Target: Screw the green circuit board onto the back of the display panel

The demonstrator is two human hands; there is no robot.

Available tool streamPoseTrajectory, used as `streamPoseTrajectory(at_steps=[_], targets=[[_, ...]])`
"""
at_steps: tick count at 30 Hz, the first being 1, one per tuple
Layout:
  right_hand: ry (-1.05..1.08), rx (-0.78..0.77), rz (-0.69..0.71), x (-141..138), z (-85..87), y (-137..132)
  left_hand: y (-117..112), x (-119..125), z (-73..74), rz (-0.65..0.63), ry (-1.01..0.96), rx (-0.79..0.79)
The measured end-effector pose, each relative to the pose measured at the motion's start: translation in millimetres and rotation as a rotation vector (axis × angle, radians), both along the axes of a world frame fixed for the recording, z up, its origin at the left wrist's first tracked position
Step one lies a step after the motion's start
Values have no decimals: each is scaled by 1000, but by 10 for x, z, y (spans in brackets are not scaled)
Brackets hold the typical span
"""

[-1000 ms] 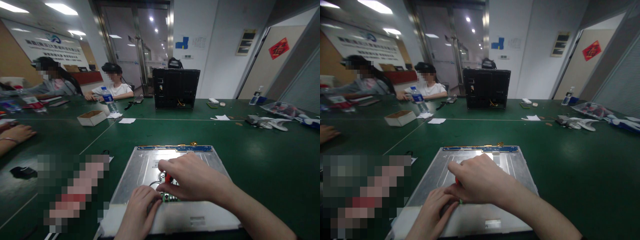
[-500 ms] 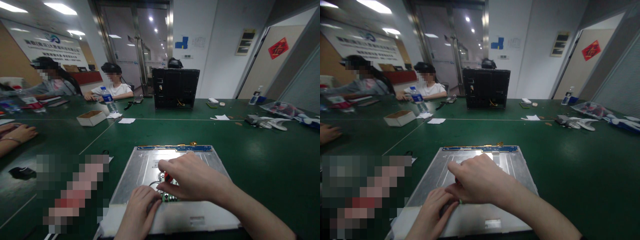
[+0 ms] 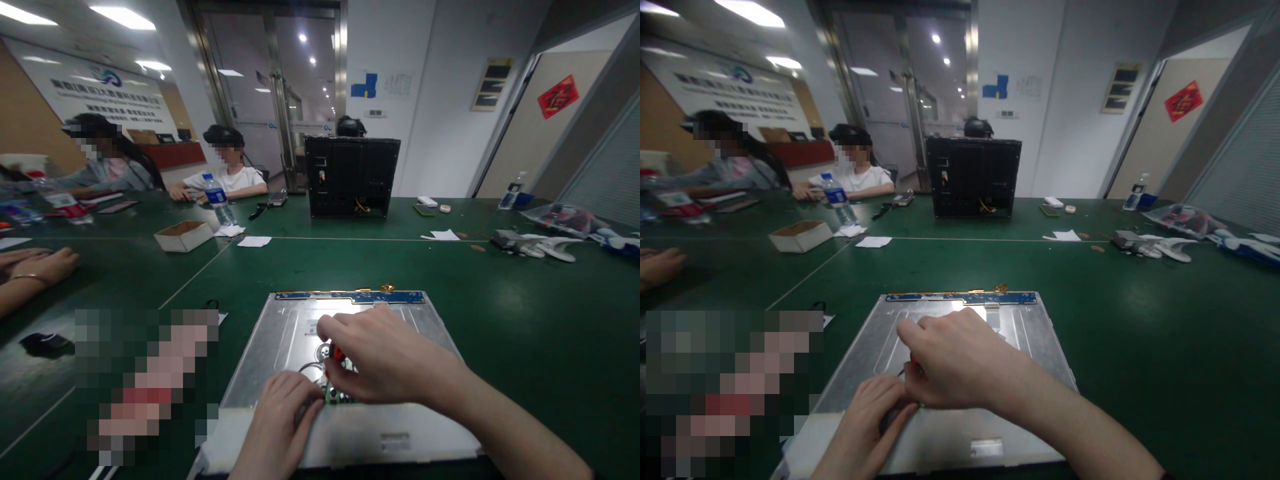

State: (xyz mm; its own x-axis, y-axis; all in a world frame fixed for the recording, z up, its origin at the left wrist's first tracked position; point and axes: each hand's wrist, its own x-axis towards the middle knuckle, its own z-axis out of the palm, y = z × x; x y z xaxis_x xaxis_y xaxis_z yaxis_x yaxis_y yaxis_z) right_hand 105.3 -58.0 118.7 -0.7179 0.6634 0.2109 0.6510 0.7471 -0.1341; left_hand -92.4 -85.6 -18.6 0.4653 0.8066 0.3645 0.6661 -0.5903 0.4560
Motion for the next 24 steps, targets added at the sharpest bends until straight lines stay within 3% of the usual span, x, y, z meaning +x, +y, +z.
streamPoseTrajectory(at_steps=[24], targets=[[7,-36,69,16,16,-12,3,7,21,-5,-28,54]])
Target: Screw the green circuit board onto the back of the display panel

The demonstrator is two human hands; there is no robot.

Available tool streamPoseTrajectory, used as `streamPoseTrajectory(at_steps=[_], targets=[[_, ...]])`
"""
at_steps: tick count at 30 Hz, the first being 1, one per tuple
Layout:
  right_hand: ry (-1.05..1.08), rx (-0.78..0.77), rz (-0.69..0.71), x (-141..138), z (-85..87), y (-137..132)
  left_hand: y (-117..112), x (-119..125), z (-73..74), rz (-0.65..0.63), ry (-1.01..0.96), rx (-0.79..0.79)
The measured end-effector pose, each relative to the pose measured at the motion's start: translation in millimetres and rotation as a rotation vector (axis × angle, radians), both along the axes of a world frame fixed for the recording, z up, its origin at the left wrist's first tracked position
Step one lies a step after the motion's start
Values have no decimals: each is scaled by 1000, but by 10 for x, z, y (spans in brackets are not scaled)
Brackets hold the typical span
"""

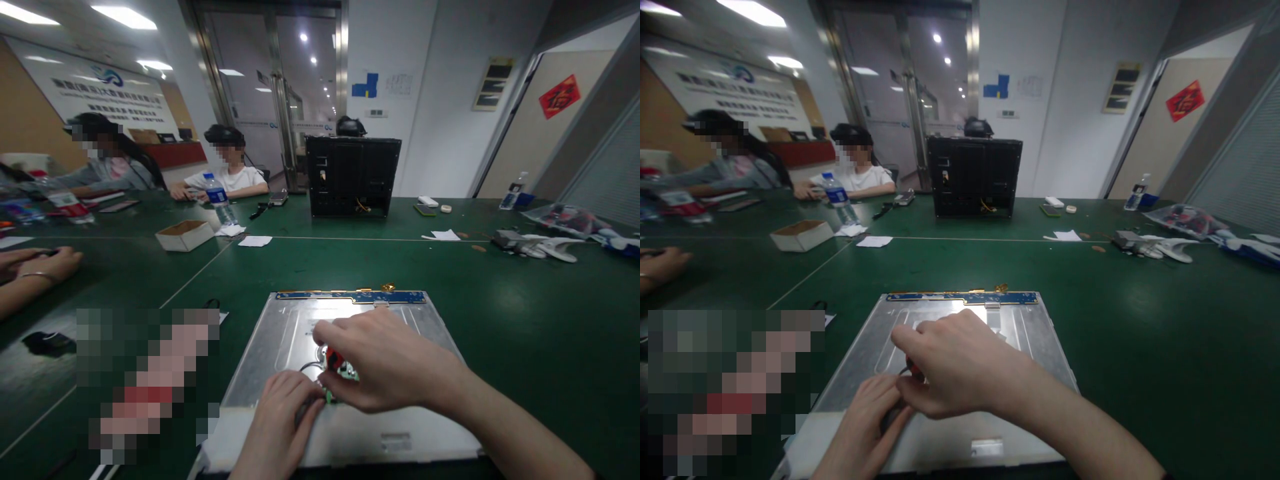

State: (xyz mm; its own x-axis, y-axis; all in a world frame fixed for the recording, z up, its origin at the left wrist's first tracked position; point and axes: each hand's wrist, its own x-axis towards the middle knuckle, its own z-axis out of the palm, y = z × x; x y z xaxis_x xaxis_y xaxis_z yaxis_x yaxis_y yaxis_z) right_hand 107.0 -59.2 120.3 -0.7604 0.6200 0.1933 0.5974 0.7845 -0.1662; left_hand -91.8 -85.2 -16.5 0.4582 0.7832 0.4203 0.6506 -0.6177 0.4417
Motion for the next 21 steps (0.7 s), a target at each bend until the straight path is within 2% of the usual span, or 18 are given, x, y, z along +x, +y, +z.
streamPoseTrajectory(at_steps=[5,10,21], targets=[[-24,11,-17,-28,6,8,14,-5,-12,-1,16,-13],[-8,25,24,-25,17,-6,13,1,-32,2,-8,-6],[-11,9,48,-32,38,-10,-4,3,-2,-1,-6,-13]])
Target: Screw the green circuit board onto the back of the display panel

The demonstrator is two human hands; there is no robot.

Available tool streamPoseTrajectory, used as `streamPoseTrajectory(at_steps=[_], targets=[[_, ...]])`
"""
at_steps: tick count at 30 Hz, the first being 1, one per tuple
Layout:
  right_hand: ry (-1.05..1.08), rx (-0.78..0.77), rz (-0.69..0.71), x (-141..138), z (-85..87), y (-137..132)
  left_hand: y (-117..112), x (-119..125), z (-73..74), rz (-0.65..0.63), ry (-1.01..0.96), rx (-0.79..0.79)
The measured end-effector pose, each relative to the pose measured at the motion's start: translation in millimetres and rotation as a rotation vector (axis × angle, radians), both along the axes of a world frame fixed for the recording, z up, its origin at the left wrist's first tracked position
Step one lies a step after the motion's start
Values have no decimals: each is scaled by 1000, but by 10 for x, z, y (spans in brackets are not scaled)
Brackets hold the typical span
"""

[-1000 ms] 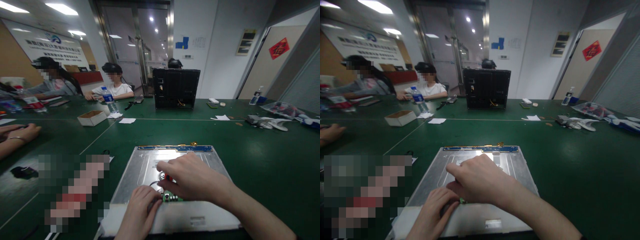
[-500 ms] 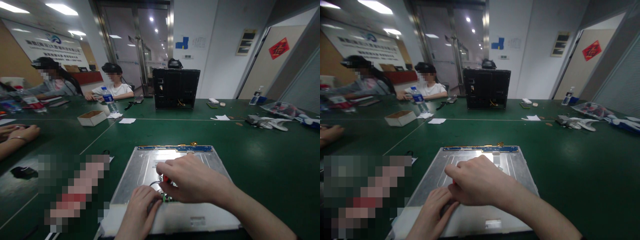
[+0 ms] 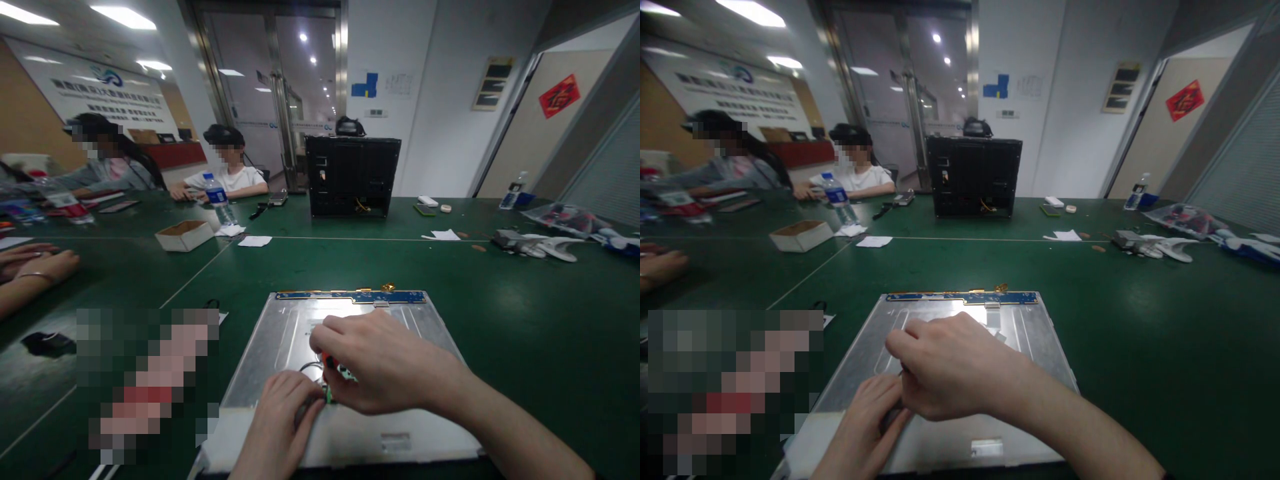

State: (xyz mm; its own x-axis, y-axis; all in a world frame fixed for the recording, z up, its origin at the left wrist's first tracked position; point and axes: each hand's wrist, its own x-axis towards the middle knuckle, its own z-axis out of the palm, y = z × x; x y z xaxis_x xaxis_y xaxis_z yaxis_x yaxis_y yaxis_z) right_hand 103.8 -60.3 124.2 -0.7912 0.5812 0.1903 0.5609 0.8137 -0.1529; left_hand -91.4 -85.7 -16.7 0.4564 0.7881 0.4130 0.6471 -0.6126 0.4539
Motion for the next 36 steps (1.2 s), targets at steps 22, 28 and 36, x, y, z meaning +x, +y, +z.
streamPoseTrajectory(at_steps=[22,28,36], targets=[[-32,64,-14,1,-33,-6,23,-4,-21,1,25,66],[-16,17,-20,9,-22,-10,18,2,-7,9,17,47],[-30,-8,-8,4,-13,-6,31,-12,-11,-15,26,81]])
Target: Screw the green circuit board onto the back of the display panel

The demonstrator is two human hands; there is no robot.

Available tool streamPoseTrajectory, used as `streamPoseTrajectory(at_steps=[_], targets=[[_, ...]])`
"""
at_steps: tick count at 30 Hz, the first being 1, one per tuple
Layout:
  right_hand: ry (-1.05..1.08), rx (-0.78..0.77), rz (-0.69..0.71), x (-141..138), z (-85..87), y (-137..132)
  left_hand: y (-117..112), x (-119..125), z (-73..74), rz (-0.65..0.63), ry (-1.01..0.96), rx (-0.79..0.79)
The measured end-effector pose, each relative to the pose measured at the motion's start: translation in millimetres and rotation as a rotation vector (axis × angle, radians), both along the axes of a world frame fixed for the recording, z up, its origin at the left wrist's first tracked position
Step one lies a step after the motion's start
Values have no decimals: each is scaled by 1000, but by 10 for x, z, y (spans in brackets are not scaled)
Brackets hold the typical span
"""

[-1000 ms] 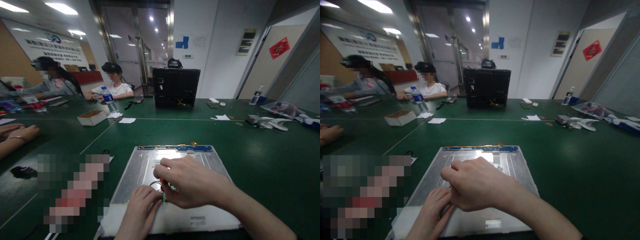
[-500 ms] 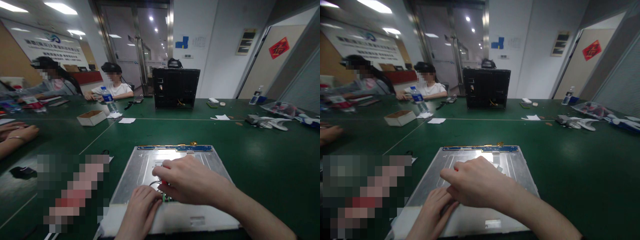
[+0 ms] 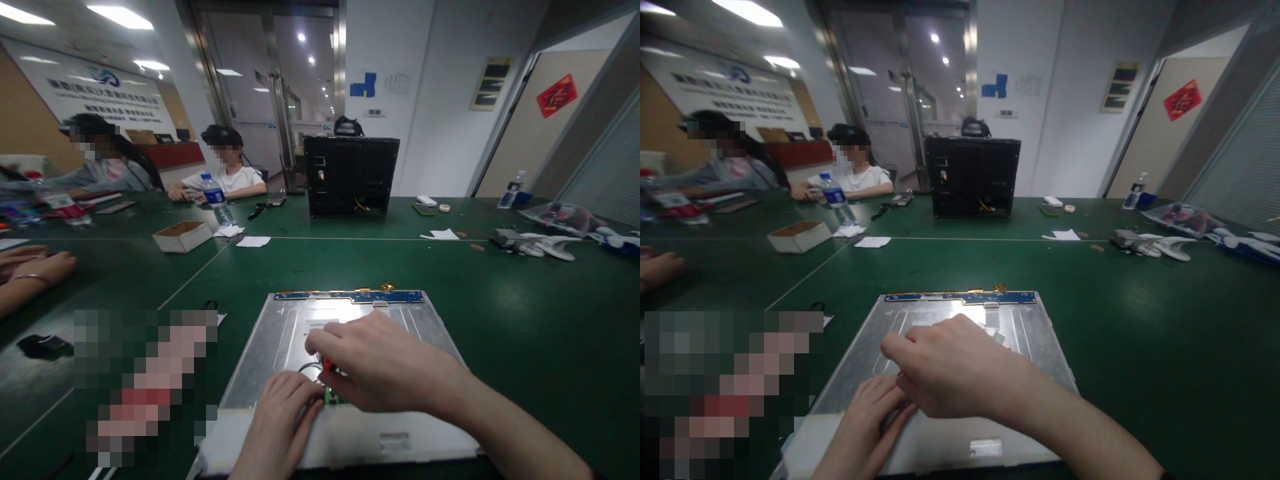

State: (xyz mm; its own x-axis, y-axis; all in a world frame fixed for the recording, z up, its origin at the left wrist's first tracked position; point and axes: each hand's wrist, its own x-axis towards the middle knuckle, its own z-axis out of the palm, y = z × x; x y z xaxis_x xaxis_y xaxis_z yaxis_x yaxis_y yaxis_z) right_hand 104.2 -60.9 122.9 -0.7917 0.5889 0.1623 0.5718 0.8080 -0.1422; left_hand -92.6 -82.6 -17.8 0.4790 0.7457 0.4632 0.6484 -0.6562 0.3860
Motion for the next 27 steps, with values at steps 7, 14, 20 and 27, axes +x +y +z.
streamPoseTrajectory(at_steps=[7,14,20,27], targets=[[27,-15,48,7,-12,-8,11,15,17,-22,-11,34],[24,-14,47,3,-1,-19,2,20,0,1,9,-21],[8,-18,38,3,13,-33,9,13,-22,-11,-2,-7],[13,3,40,-4,1,-24,5,-2,-31,-18,28,-8]])
